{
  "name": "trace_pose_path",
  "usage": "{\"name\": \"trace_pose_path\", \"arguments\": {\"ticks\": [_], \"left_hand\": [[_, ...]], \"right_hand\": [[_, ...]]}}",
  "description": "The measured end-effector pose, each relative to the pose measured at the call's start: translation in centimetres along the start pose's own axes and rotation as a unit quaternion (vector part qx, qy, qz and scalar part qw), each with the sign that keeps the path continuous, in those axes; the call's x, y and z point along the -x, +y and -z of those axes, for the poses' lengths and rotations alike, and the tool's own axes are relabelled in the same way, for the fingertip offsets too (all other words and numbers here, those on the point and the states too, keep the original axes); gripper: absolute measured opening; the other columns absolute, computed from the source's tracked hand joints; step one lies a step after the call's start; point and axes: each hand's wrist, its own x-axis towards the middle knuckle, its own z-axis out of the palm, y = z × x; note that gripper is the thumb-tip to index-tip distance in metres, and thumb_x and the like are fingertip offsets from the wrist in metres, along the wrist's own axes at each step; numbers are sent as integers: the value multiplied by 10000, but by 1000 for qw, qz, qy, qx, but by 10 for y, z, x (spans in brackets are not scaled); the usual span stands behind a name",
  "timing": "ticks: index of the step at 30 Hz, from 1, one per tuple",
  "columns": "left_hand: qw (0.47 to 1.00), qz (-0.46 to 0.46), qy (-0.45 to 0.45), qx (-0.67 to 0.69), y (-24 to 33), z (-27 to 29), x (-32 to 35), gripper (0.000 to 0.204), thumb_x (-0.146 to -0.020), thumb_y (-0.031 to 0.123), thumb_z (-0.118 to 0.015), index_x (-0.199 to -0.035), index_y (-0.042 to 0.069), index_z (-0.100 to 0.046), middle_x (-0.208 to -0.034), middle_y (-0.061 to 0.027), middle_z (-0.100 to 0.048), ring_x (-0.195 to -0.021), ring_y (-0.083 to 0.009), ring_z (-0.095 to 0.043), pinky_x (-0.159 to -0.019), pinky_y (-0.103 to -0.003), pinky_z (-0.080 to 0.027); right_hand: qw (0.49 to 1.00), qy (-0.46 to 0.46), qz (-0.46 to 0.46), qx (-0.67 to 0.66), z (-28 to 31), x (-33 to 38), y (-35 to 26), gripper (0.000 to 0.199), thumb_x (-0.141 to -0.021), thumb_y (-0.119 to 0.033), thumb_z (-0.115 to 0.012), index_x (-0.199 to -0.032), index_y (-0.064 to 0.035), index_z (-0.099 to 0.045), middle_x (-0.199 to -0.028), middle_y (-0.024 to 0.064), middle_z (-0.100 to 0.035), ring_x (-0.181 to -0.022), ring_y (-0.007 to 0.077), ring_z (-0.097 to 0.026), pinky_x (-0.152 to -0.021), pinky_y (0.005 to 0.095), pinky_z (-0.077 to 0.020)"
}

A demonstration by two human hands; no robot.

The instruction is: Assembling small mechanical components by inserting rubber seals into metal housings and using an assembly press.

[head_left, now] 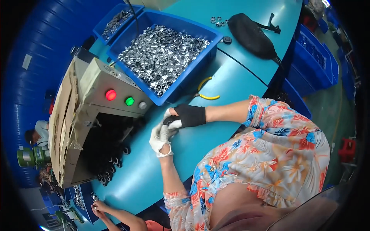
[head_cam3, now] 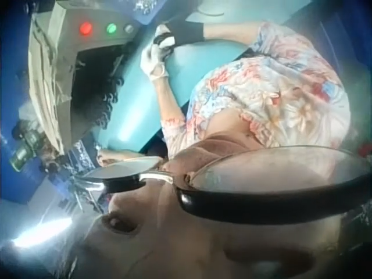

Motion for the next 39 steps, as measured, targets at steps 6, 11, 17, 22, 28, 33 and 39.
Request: {"name": "trace_pose_path", "arguments": {"ticks": [6,11,17,22,28,33,39], "left_hand": [[996,-52,-1,-74,-3,-2,1,249,-867,99,-582,-1034,-84,-557,-910,-126,-612,-775,-158,-595,-710,-260,-491],[986,-136,16,-90,-14,-12,0,152,-849,74,-603,-914,-57,-564,-813,-81,-593,-613,-117,-563,-536,-233,-474],[986,-111,47,-118,0,-23,9,156,-843,69,-614,-894,-67,-557,-818,-85,-586,-682,-115,-562,-600,-236,-475],[986,-106,63,-113,-13,1,4,221,-895,123,-540,-962,-83,-583,-873,-120,-613,-788,-145,-585,-727,-266,-471],[996,-63,43,-47,-9,-16,11,283,-938,194,-461,-890,-70,-550,-678,-111,-610,-511,-142,-576,-470,-245,-477],[997,-1,78,9,-4,-10,3,258,-909,188,-520,-928,-63,-574,-734,-118,-623,-533,-149,-590,-462,-229,-433],[997,6,66,-38,1,1,-19,347,-890,223,-544,-1122,-34,-559,-1064,-121,-580,-883,-171,-586,-747,-280,-493]], "right_hand": [[995,-41,-7,95,2,-2,-4,364,-778,-265,-612,-1019,-9,-518,-854,217,-617,-819,353,-608,-705,395,-461],[980,-41,23,195,3,4,-9,291,-741,-222,-630,-901,-14,-506,-768,216,-612,-726,383,-600,-624,420,-452],[991,-52,11,119,3,-1,3,320,-750,-254,-642,-915,-15,-508,-785,204,-622,-744,357,-615,-635,398,-457],[991,-78,22,111,-2,0,-10,329,-781,-271,-629,-942,-5,-521,-810,200,-629,-761,313,-629,-648,371,-462],[995,6,76,70,-7,7,10,243,-815,-217,-569,-889,14,-579,-843,202,-632,-773,316,-627,-672,354,-472],[999,-31,18,-5,-13,-4,19,252,-805,-255,-603,-900,-21,-592,-706,119,-616,-551,150,-587,-478,272,-448],[993,-34,-11,-114,-1,-13,14,496,-729,-201,-722,-1132,-33,-486,-879,54,-594,-661,75,-554,-545,219,-462]]}}
